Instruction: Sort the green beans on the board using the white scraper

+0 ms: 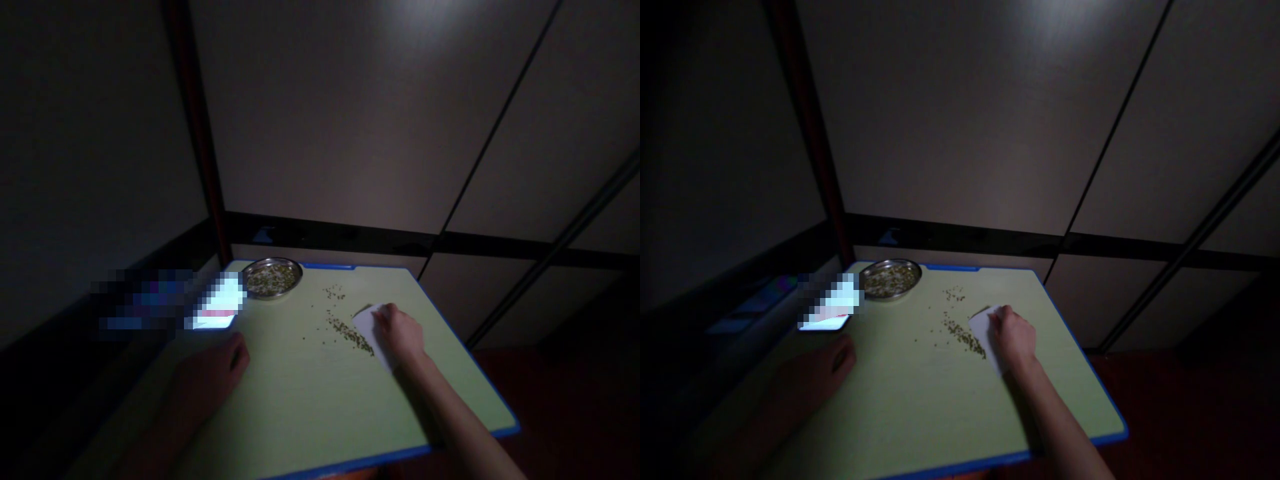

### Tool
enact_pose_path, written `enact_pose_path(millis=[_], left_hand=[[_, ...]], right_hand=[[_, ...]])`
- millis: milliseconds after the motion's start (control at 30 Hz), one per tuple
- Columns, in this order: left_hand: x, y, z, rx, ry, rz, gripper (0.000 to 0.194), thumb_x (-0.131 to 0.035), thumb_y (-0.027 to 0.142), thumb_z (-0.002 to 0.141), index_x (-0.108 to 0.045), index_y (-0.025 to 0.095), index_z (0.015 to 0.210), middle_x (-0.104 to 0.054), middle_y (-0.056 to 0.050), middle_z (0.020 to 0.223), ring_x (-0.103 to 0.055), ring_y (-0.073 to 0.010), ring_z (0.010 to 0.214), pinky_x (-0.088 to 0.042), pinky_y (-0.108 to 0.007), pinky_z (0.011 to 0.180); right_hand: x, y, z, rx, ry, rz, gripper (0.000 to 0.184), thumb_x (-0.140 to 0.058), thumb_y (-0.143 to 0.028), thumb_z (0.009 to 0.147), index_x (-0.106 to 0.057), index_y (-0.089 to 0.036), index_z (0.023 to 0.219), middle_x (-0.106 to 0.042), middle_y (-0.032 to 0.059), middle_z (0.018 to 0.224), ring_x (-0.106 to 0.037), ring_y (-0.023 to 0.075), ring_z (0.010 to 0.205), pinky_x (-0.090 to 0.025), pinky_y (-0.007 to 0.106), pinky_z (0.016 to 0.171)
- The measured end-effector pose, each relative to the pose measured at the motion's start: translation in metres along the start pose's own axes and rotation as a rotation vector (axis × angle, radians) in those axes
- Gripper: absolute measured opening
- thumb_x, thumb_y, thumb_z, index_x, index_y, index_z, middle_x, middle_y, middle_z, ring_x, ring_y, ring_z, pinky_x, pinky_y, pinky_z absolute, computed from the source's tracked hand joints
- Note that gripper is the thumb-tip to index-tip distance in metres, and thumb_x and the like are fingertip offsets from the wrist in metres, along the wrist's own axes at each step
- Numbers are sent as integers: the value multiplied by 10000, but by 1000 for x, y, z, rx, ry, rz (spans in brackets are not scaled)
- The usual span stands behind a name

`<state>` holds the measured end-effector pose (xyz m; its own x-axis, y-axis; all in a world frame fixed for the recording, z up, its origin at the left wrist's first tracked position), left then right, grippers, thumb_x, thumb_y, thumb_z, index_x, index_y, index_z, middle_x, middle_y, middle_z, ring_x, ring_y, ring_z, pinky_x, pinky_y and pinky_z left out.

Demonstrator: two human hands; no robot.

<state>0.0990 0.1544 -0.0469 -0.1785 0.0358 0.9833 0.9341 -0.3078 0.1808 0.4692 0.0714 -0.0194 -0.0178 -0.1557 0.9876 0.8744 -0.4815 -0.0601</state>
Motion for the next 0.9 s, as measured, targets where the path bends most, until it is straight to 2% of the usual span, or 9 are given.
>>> enact_pose_path(millis=[133,300,433,567,633,900], left_hand=[[1,0,1,-7,-4,-17,299,-319,393,937,-573,237,909,-709,-44,794,-656,-203,703,-335,-305,609],[0,-1,0,-6,12,-4,296,-317,385,938,-569,237,891,-701,-38,789,-651,-192,693,-325,-298,604],[-1,-2,-1,-6,30,-1,283,-336,397,936,-565,245,871,-686,-22,751,-631,-182,665,-298,-292,587],[-2,-2,0,-9,44,-9,256,-359,387,927,-568,248,876,-689,-19,764,-629,-183,677,-284,-289,590],[-2,-1,0,-15,57,-6,261,-355,387,928,-570,248,880,-685,-20,755,-624,-186,675,-277,-290,589],[2,0,-2,3,53,12,265,-346,378,945,-575,246,921,-703,-29,778,-644,-189,688,-294,-285,593]], right_hand=[[1,-41,4,100,8,24,384,-366,-474,1021,-601,-180,1097,-739,131,998,-711,234,879,-448,304,697],[0,-80,-10,237,-16,60,392,-346,-497,1018,-582,-193,1093,-738,119,1013,-707,237,871,-443,306,700],[7,-80,-15,290,-34,71,396,-347,-514,1015,-581,-209,1107,-742,101,1008,-703,241,881,-437,304,702],[16,-61,-6,178,-62,93,410,-358,-536,1011,-583,-215,1133,-743,102,1007,-702,234,890,-432,294,694],[18,-61,-5,149,-63,118,414,-356,-535,1014,-576,-218,1165,-743,103,1015,-701,230,897,-432,292,692],[12,-121,-29,292,-54,158,364,-356,-477,1022,-558,-199,1143,-737,120,1013,-705,244,890,-450,307,718]])
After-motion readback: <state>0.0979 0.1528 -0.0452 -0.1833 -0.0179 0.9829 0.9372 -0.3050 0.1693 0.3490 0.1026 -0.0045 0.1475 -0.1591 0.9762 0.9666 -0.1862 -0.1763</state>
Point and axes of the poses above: each hand's wrist, its own z-axis towards the middle knuckle, its own x-axis out of the back of the hand, y = z × x, the point moved 6 cm from there along z, towards the middle knuckle
